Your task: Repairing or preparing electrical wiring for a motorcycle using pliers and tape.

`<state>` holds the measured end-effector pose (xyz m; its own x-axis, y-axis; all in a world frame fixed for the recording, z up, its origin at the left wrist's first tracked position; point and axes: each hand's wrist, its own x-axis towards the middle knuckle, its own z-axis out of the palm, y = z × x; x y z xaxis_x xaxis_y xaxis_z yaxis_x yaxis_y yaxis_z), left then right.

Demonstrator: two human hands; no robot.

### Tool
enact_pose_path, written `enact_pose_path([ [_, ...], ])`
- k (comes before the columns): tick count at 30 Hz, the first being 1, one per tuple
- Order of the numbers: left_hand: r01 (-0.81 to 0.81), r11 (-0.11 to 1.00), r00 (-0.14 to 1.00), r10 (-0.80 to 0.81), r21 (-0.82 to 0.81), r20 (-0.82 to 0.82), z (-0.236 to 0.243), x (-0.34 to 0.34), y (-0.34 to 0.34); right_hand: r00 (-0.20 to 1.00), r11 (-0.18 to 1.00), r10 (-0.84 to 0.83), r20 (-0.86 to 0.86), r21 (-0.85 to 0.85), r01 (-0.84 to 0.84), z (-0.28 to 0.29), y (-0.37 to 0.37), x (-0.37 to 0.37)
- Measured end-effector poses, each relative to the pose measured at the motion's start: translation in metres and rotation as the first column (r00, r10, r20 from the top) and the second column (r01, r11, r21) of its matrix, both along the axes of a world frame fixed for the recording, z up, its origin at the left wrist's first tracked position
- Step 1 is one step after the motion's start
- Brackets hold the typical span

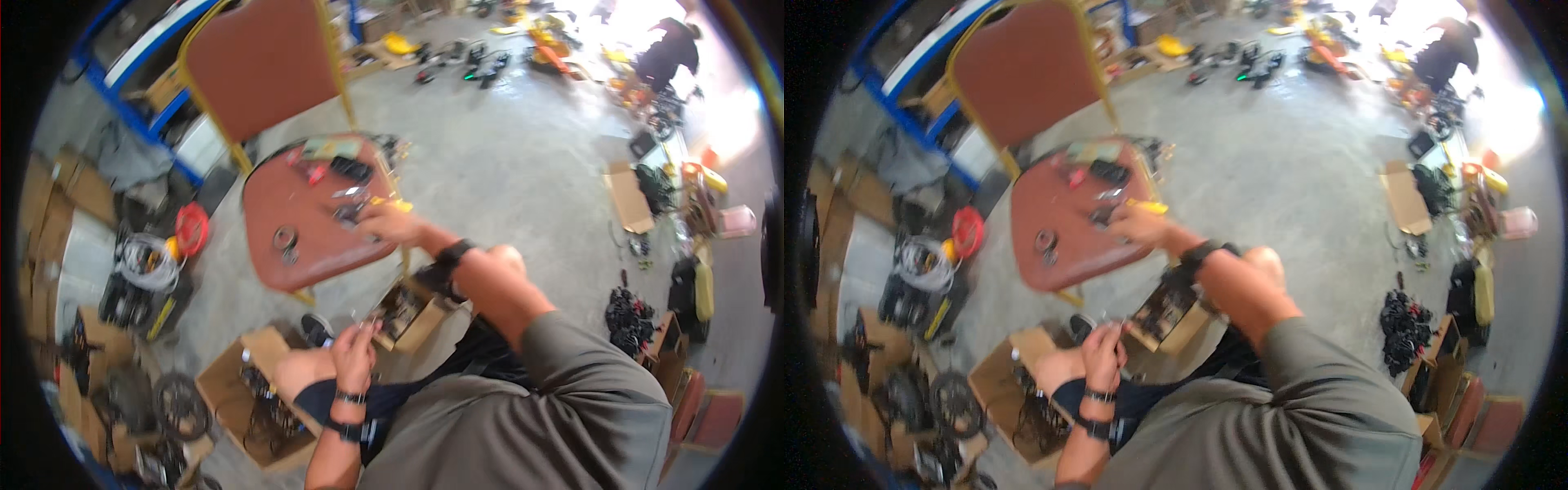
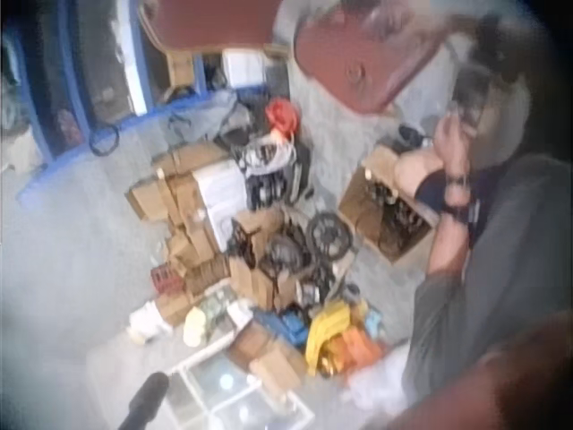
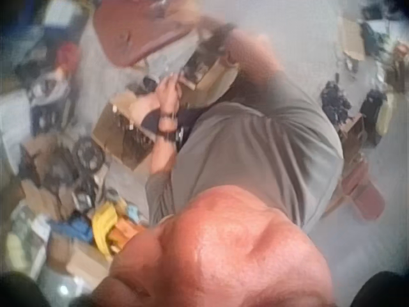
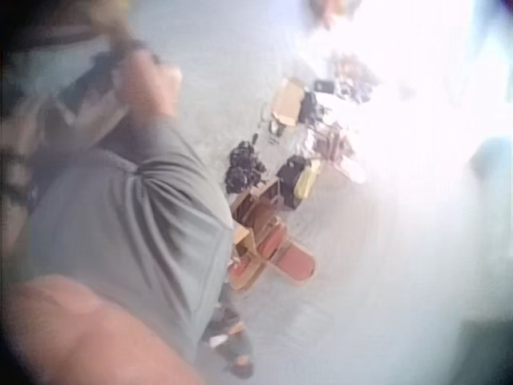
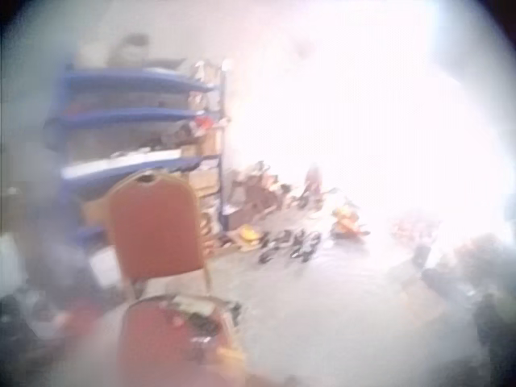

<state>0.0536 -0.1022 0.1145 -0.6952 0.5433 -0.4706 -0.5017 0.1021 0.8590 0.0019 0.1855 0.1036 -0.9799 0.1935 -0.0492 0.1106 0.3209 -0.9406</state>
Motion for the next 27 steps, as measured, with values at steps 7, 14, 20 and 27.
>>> enact_pose_path([
  [7, -0.073, 0.987, 0.997, 0.071, 0.147, 0.020, 0.030, -0.007, 0.002, 0.998, 0.726, -0.037, -0.056, -0.688, -0.012, 0.085, -0.038, 0.156],
  [14, -0.081, 0.956, 0.997, 0.075, 0.281, 0.034, 0.054, 0.001, 0.001, 0.924, 0.730, 0.242, 0.295, -0.682, 0.026, 0.061, -0.092, 0.203],
  [20, -0.061, 0.932, 0.998, 0.070, 0.358, -0.012, 0.076, 0.007, 0.005, 0.975, 0.590, 0.180, 0.127, -0.807, -0.004, 0.063, -0.101, 0.203],
  [27, 0.013, 0.910, 0.997, 0.018, 0.413, -0.073, 0.083, 0.011, 0.003, 0.957, 0.850, 0.206, 0.202, -0.521, -0.073, 0.067, -0.093, 0.200],
])
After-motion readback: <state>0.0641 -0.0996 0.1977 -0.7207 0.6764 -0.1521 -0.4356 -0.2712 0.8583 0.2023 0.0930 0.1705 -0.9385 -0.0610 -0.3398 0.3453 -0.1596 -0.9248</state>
